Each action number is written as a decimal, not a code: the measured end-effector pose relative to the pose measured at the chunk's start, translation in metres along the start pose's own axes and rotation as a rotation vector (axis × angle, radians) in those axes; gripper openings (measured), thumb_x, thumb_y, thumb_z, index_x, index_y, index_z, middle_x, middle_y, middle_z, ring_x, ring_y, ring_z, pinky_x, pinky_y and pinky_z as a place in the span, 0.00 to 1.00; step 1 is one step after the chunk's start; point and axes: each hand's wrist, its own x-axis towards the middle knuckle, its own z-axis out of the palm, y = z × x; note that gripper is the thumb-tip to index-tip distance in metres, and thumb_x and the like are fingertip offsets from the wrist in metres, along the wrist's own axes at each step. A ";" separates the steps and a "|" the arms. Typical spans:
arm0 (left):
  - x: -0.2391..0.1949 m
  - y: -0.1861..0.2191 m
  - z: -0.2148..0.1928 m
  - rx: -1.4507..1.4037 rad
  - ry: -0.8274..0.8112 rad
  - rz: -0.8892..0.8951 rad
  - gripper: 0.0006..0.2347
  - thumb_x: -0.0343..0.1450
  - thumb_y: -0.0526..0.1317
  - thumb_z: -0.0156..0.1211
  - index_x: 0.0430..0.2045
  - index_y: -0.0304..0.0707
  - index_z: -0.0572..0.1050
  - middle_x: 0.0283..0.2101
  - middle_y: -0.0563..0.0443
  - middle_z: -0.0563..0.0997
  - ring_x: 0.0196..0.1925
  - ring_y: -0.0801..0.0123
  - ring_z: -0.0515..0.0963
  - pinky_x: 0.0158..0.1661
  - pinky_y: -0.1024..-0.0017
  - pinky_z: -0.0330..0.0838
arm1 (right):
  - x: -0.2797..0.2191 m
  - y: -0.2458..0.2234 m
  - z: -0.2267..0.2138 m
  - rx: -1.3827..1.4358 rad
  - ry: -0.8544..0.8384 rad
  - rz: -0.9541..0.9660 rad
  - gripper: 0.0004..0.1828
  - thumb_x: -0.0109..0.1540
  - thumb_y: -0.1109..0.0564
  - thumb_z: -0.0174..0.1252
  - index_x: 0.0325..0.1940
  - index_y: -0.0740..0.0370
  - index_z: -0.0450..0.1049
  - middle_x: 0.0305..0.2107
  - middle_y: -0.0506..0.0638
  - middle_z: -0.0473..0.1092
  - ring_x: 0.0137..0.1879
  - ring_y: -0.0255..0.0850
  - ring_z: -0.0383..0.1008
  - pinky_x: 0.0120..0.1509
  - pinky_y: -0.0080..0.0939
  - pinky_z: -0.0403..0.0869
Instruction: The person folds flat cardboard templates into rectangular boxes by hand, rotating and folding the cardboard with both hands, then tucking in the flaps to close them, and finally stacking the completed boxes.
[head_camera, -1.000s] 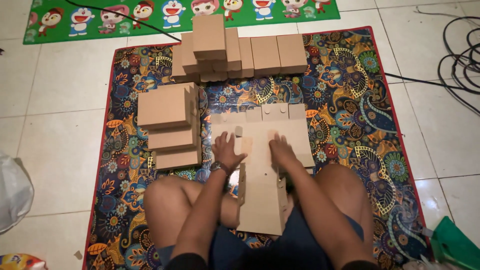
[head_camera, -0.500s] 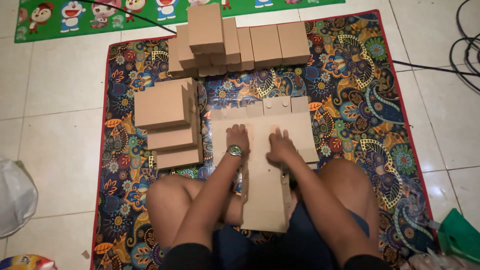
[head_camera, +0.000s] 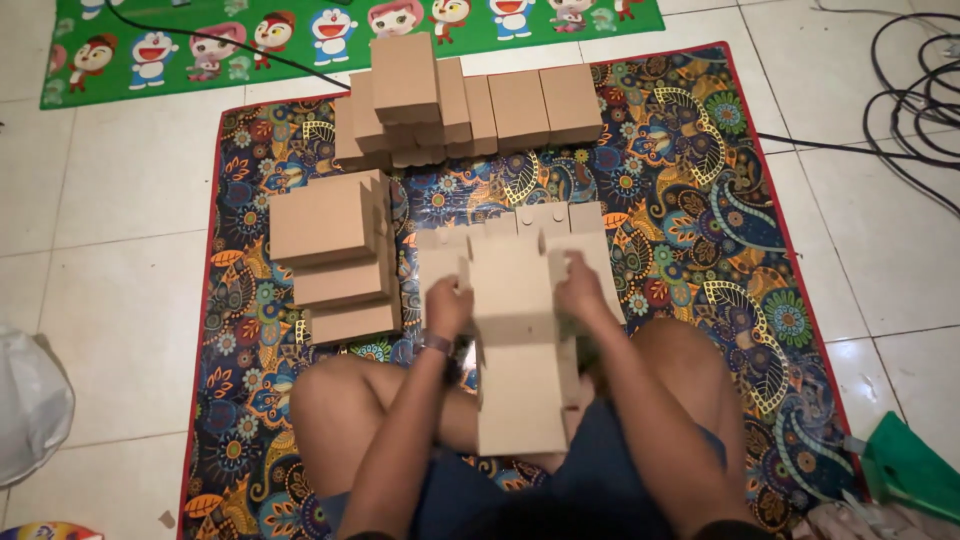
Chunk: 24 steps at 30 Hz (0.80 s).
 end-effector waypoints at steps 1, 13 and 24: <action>-0.007 0.013 -0.016 -0.078 0.101 0.037 0.19 0.68 0.39 0.62 0.49 0.20 0.78 0.47 0.24 0.81 0.54 0.37 0.80 0.54 0.50 0.75 | 0.003 0.005 -0.003 0.137 0.142 -0.069 0.36 0.57 0.64 0.58 0.71 0.56 0.61 0.51 0.69 0.72 0.59 0.65 0.74 0.60 0.61 0.75; -0.096 0.038 -0.005 0.267 -0.110 0.048 0.35 0.63 0.39 0.72 0.64 0.27 0.61 0.63 0.31 0.63 0.63 0.34 0.70 0.59 0.46 0.74 | -0.044 -0.013 0.018 -0.036 -0.366 -0.323 0.25 0.59 0.56 0.65 0.62 0.53 0.75 0.52 0.65 0.74 0.61 0.61 0.75 0.66 0.59 0.72; -0.026 -0.059 0.034 0.034 -0.016 -0.073 0.32 0.68 0.38 0.62 0.69 0.40 0.56 0.63 0.32 0.72 0.64 0.41 0.74 0.61 0.51 0.73 | -0.027 -0.006 0.028 -0.744 -0.370 -0.410 0.31 0.49 0.48 0.75 0.55 0.52 0.77 0.50 0.55 0.70 0.55 0.60 0.76 0.51 0.61 0.79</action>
